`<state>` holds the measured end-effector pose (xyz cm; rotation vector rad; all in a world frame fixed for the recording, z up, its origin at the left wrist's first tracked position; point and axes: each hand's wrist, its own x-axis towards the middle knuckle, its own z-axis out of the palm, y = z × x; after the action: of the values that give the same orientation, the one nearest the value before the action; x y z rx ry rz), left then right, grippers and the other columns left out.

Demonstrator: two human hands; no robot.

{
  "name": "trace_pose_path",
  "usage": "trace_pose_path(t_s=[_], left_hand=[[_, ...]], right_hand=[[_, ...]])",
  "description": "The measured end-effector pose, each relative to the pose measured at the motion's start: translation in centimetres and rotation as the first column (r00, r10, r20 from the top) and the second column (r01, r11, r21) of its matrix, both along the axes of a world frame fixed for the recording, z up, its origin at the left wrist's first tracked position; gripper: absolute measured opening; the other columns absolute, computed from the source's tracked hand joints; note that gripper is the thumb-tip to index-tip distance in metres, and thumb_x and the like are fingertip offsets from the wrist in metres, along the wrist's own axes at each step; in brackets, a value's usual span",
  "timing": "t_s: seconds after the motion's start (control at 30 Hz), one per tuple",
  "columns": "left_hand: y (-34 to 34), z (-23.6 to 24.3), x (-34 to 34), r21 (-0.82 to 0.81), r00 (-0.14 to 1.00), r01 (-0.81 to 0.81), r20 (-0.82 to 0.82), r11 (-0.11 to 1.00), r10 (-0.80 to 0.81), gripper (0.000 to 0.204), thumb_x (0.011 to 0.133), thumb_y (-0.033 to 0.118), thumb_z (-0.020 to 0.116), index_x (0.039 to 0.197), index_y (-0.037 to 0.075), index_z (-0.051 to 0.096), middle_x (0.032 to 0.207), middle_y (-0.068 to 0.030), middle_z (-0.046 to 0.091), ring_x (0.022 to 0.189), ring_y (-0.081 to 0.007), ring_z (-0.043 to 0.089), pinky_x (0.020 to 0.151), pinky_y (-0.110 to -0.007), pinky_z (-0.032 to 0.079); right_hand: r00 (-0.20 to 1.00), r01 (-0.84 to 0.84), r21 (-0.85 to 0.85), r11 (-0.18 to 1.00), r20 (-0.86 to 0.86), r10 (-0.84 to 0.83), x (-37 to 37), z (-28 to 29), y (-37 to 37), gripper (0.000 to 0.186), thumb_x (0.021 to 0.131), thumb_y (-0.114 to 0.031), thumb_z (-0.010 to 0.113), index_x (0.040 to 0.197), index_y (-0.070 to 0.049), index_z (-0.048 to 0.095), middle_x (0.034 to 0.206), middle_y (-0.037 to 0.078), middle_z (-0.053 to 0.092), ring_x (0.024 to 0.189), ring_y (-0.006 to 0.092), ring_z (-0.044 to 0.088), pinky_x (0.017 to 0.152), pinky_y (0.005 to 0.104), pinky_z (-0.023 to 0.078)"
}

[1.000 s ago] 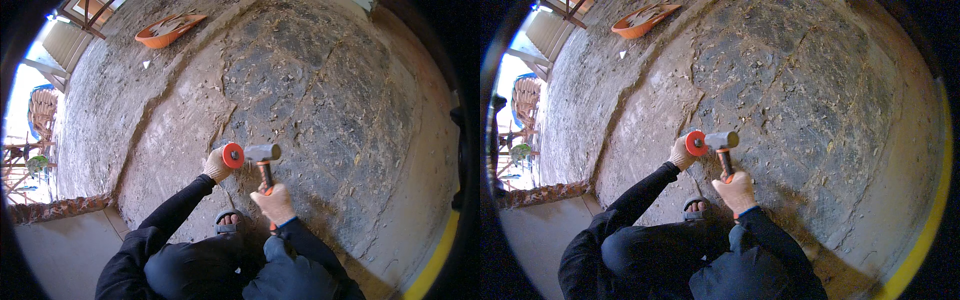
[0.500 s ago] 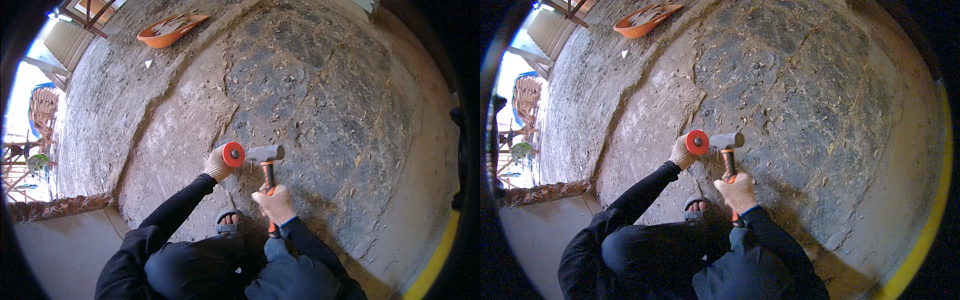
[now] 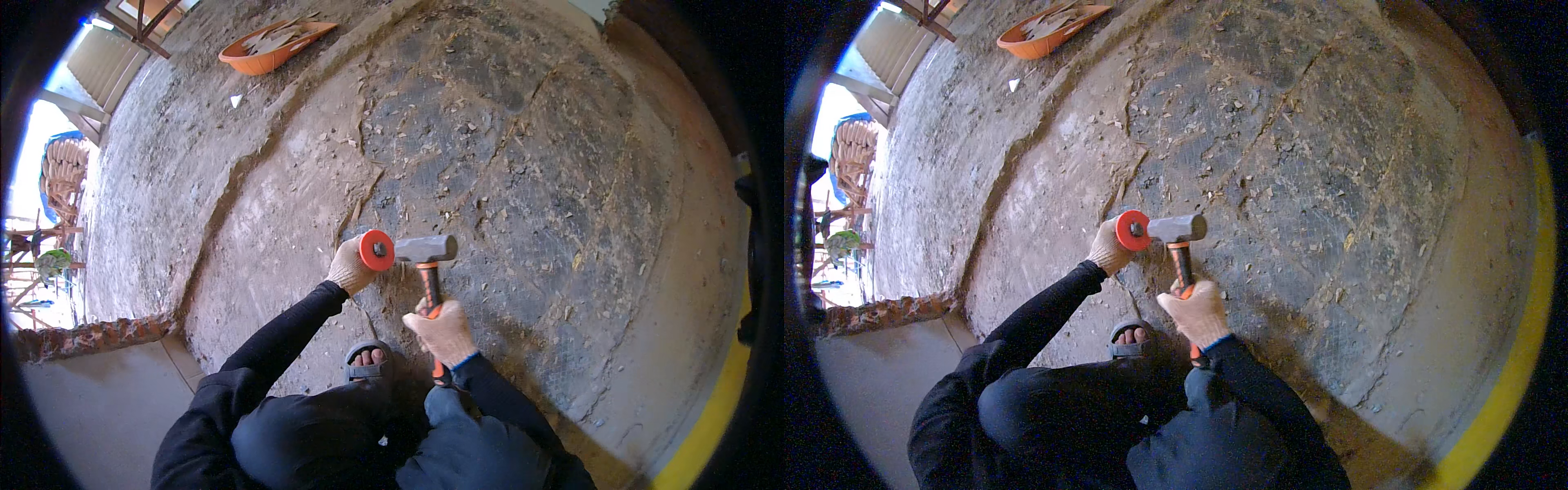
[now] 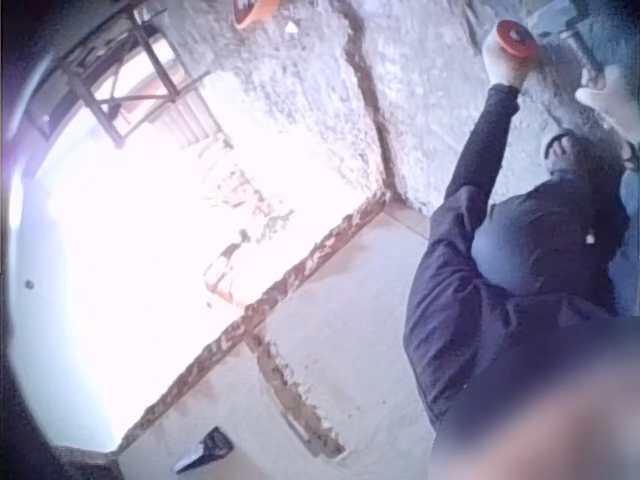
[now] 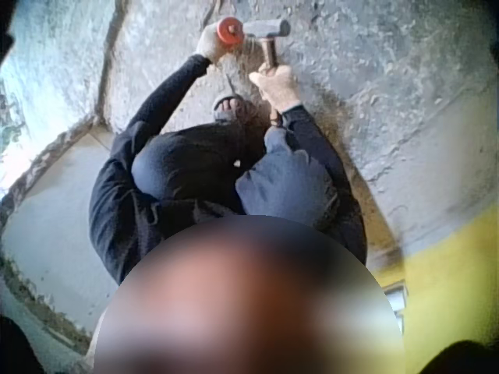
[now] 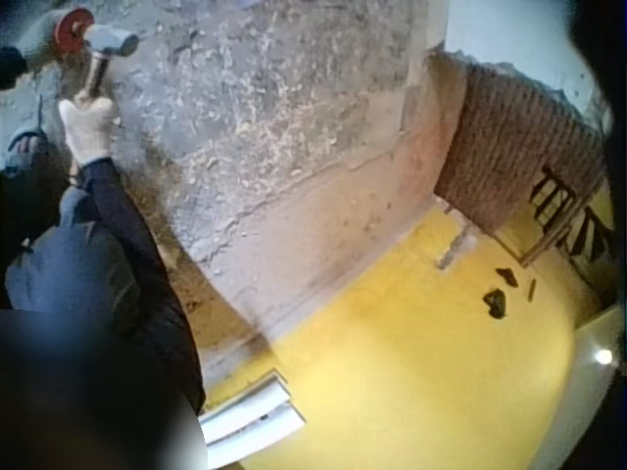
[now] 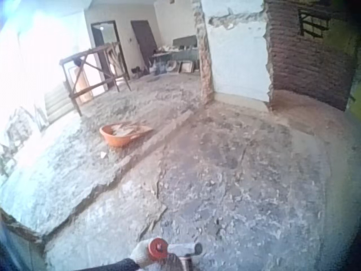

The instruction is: The person walks to a concrete floor area and uses a hammer and a red drill bit to repeatedly strike and drill into the floor. They periodically clear debris from the hole with their hand and continue hammering and drilling until the clip ends.

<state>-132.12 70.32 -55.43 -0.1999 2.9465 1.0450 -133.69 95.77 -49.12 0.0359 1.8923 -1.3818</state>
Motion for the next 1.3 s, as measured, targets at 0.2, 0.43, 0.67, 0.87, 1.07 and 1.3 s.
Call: trace_pose_path(t_s=[0.2,0.43,0.67,0.87,1.07,1.3], left_hand=[[-0.2,-0.2,-0.1,-0.034,1.0,-0.002,-0.02,0.999,0.001,0.037,0.085,0.023,0.083,0.115,0.005,0.071,0.104,-0.0176,0.075,0.101,-0.035,0.073,0.086,-0.04,0.057],[0.2,0.3,0.0,0.119,0.997,-0.073,0.009,0.99,0.073,0.037,0.086,0.025,0.083,0.115,0.005,0.071,0.105,-0.0177,0.075,0.101,-0.0343,0.074,0.086,-0.04,0.058],[-0.1,0.2,-0.1,0.022,0.998,-0.054,0.029,0.998,0.053,0.036,0.086,0.023,0.082,0.116,0.005,0.071,0.105,-0.0183,0.075,0.102,-0.0361,0.074,0.086,-0.041,0.058],[0.1,0.2,-0.2,0.089,0.999,-0.042,0.028,0.995,0.04,0.035,0.087,0.022,0.081,0.116,0.006,0.071,0.106,-0.0183,0.075,0.102,-0.0366,0.073,0.086,-0.041,0.058],[0.3,-0.1,-0.3,0.041,0.998,-0.033,0.051,0.999,0.031,0.04,0.084,0.025,0.085,0.116,0.007,0.071,0.107,-0.0169,0.076,0.101,-0.0345,0.074,0.087,-0.04,0.058],[0.1,-0.2,-0.2,0.082,0.997,-0.061,0.046,0.995,0.057,0.039,0.084,0.026,0.086,0.115,0.006,0.071,0.106,-0.0168,0.075,0.099,-0.034,0.073,0.086,-0.041,0.058]], right_hand=[[0.93,0.323,-0.408,0.854,-0.029,-0.366,-3.2,5.2,1.5,0.023,0.089,-0.004,0.079,0.082,-0.01,0.058,0.07,-0.002,0.062,0.053,0.0071,0.06,0.048,0.0242,0.047],[0.986,-0.131,0.147,0.98,0.12,0.114,-0.2,0.1,-1.2,0.023,0.082,-0.022,0.083,0.077,-0.008,0.065,0.074,0.001,0.068,0.059,0.0125,0.063,0.056,0.0391,0.052],[0.969,0.206,-0.217,0.954,-0.093,-0.23,-2.2,3.8,1.1,0.02,0.086,-0.007,0.081,0.086,-0.008,0.06,0.072,-0.001,0.062,0.052,0.0092,0.059,0.047,0.0287,0.05],[0.994,0.1,-0.062,0.993,-0.041,-0.102,-1.1,1.2,-1.4,0.021,0.082,-0.018,0.083,0.077,-0.007,0.065,0.07,0.002,0.067,0.061,0.0152,0.067,0.056,0.0367,0.054],[1.0,0.017,-0.055,0.998,0.026,-0.016,-1.7,2.4,1.2,0.025,0.08,-0.02,0.084,0.084,-0.005,0.065,0.069,0.001,0.065,0.062,0.0163,0.067,0.057,0.0362,0.053],[0.918,0.389,-0.357,0.849,0.075,-0.39,-1.6,2.8,-0.9,0.015,0.088,-0.006,0.076,0.085,-0.007,0.061,0.066,0.0,0.063,0.048,0.0089,0.058,0.045,0.0284,0.046]])
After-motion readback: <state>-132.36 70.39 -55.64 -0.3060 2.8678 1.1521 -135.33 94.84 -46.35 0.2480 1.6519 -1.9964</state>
